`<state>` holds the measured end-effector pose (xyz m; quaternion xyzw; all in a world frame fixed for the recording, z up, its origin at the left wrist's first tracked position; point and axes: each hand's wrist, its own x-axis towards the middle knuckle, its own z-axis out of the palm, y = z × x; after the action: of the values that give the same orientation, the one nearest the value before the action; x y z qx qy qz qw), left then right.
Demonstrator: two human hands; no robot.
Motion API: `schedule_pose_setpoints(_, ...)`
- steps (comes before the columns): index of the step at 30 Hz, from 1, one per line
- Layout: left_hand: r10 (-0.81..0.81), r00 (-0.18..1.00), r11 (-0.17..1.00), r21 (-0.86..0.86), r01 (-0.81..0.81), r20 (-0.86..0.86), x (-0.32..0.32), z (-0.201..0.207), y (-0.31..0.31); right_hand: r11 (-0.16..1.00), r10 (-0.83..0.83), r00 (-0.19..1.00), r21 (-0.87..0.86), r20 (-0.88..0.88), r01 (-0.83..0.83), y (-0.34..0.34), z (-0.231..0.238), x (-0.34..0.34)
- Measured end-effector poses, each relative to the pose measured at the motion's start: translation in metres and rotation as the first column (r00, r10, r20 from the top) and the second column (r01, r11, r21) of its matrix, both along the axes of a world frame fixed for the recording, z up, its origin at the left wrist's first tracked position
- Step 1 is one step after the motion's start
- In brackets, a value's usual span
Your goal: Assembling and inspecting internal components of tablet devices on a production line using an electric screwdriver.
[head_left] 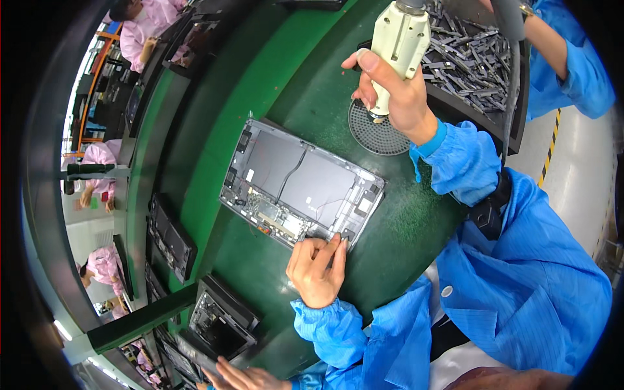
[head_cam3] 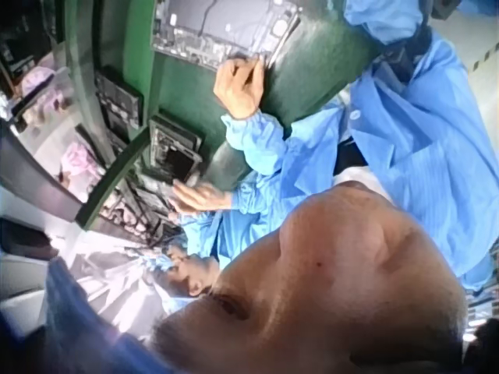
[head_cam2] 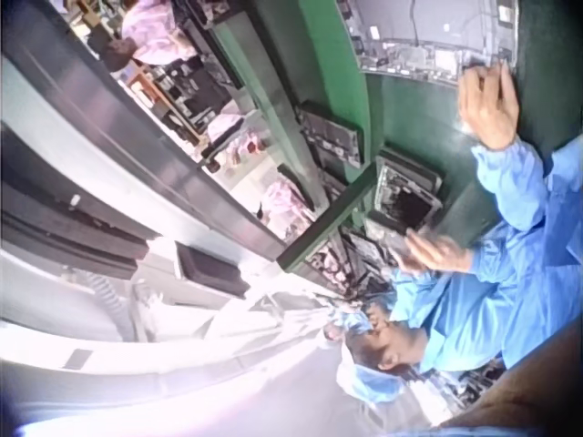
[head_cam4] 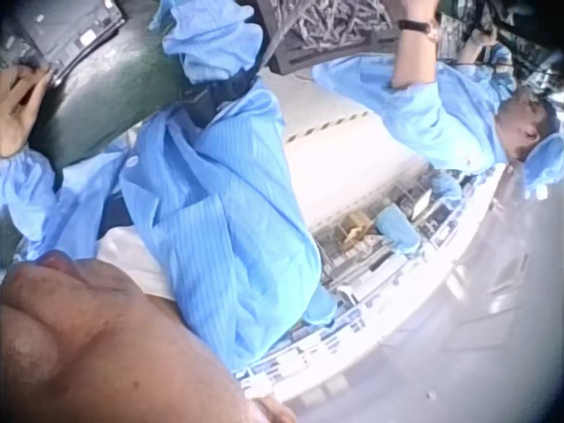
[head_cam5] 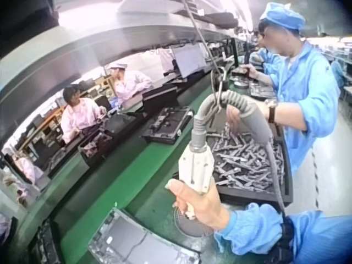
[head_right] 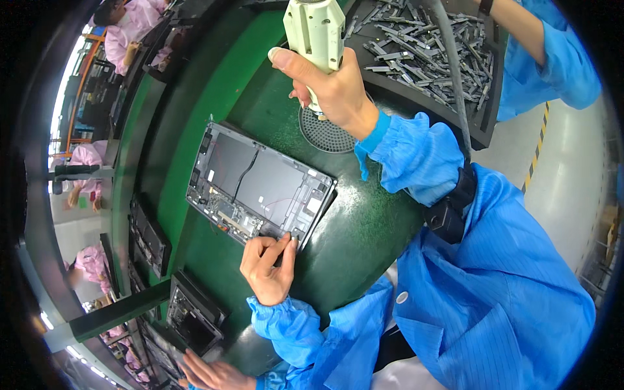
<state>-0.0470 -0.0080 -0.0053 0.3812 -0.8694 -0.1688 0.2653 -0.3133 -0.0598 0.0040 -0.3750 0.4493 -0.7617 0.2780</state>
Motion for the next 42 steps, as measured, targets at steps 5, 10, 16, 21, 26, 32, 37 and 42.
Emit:
schedule_pose_setpoints(5,-0.003,1.0,1.0,0.022,0.003,-0.018,-0.002,-0.003,-0.002,1.0,-0.02,0.997,0.003,-0.078,0.02,-0.002,-0.006,-0.002)
schedule_pose_setpoints(10,-0.007,1.0,1.0,0.023,0.007,-0.023,-0.001,-0.006,-0.002,0.998,-0.02,1.0,0.058,-0.017,0.021,0.0,-0.005,0.0)
schedule_pose_setpoints(16,-0.014,0.999,1.0,0.014,0.015,-0.034,0.001,-0.003,-0.001,0.998,0.006,1.0,0.067,-0.03,-0.004,-0.003,0.0,0.004)
schedule_pose_setpoints(21,-0.017,0.998,1.0,0.019,0.018,-0.062,0.002,-0.007,-0.004,0.998,-0.037,0.999,0.055,-0.023,0.038,-0.004,-0.005,0.004)
schedule_pose_setpoints(26,-0.024,0.997,1.0,0.006,0.024,-0.077,0.005,-0.008,-0.004,0.997,-0.069,0.998,0.028,-0.003,0.069,-0.003,-0.005,0.007)
schedule_pose_setpoints(32,-0.031,0.997,1.0,0.001,0.031,-0.069,0.002,-0.006,-0.004,0.998,-0.055,0.998,0.029,-0.014,0.055,-0.003,-0.006,0.006)
schedule_pose_setpoints(37,-0.058,0.997,0.998,0.004,0.058,-0.057,0.003,-0.001,-0.005,0.998,-0.055,0.998,-0.006,-0.033,0.054,-0.004,-0.01,0.002)
schedule_pose_setpoints(42,-0.113,0.992,0.993,0.041,0.115,-0.05,0.014,-0.003,-0.006,0.994,-0.01,0.998,-0.109,0.066,0.017,0.003,-0.003,-0.002)
